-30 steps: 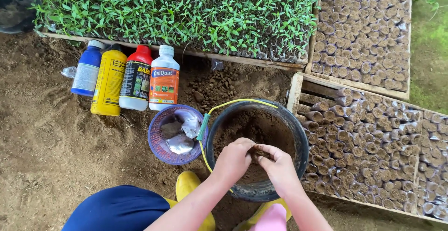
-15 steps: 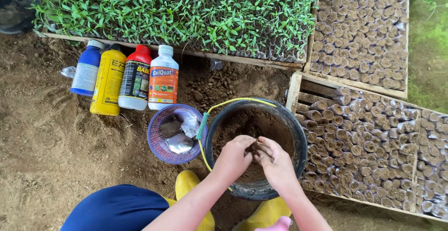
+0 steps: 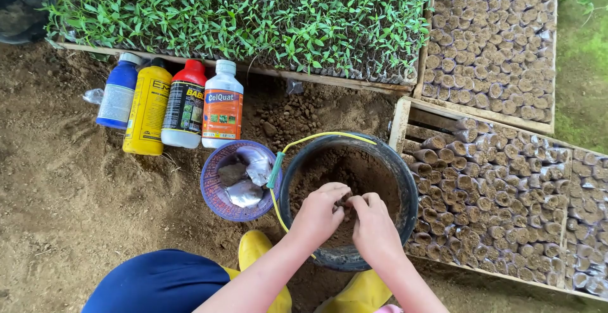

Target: Manually preparing small soil bags by wrapping soil in plastic film and arranging them in a wooden tray.

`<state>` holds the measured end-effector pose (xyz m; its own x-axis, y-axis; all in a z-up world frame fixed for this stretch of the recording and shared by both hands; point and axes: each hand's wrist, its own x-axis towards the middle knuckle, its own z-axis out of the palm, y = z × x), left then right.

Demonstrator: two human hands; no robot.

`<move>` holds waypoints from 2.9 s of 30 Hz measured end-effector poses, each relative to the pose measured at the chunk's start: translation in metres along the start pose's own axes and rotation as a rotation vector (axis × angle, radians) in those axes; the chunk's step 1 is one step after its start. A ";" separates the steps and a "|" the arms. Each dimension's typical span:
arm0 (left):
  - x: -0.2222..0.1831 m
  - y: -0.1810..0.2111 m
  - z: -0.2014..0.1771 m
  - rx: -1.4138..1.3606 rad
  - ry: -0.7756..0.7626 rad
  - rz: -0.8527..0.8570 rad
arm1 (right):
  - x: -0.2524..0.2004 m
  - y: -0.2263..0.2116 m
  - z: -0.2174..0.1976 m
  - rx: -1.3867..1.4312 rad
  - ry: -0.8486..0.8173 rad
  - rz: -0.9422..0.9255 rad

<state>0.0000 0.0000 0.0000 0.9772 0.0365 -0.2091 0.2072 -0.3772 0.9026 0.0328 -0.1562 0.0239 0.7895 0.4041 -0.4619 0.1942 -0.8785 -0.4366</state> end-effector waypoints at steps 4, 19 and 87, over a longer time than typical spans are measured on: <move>0.002 -0.001 -0.002 0.031 0.015 0.017 | 0.005 0.009 0.004 -0.046 0.035 0.023; 0.002 0.000 -0.002 0.136 0.023 -0.017 | 0.032 0.063 0.121 0.358 -0.146 -0.152; 0.002 0.033 -0.010 0.123 -0.105 -0.060 | 0.013 0.001 -0.027 0.888 0.022 0.383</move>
<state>0.0087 -0.0027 0.0329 0.9518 -0.0324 -0.3050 0.2513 -0.4878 0.8360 0.0587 -0.1584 0.0381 0.7201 0.1175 -0.6839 -0.5826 -0.4329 -0.6879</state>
